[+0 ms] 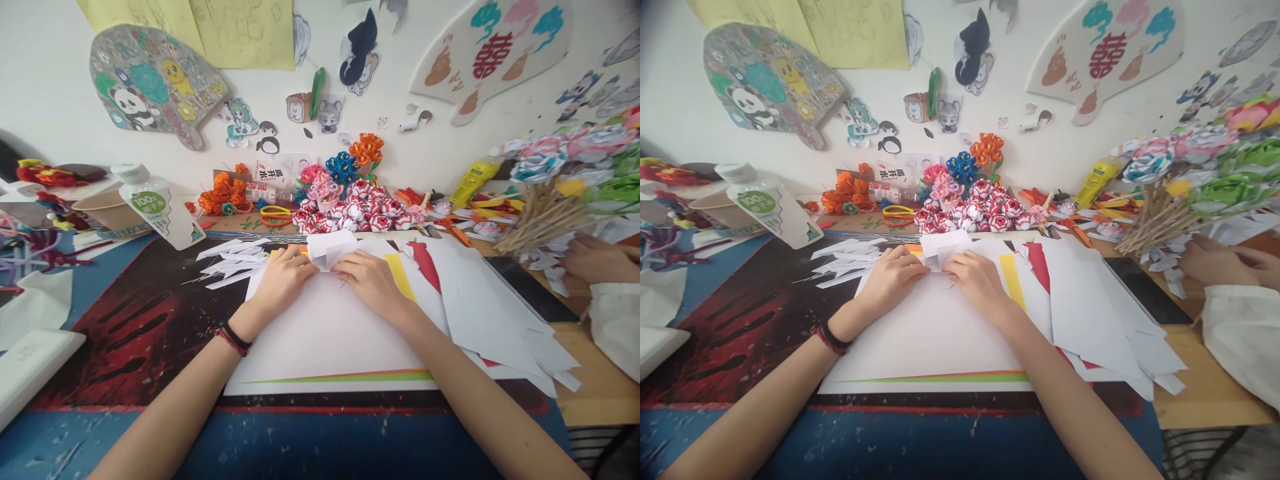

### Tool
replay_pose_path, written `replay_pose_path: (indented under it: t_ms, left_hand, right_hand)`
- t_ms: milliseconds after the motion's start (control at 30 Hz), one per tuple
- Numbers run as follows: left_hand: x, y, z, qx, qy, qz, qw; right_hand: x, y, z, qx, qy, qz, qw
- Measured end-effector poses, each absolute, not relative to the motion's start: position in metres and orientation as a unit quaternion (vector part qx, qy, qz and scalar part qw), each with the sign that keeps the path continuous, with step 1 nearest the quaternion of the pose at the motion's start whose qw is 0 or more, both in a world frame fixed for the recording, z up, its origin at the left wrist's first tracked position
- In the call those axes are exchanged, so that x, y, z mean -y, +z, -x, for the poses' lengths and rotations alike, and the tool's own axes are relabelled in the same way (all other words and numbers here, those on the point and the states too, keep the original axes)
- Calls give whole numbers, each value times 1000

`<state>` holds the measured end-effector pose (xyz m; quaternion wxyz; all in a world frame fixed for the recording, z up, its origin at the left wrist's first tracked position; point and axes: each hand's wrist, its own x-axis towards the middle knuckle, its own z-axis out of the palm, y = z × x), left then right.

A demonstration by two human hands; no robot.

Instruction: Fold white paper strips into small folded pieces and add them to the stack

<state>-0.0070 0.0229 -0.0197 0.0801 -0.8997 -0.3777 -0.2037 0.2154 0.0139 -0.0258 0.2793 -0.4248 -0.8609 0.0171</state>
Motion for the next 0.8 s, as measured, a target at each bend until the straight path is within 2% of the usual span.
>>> replay_pose_path:
  t_ms: [300,800]
  left_hand:
    - [-17,-17,5,346,-171,908,163]
    - [-16,-15,3,317,-111,922,194]
  right_hand:
    - [-9,-26,-214,886,-111,405,194]
    - [-6,-25,-209,892,-136,403,151]
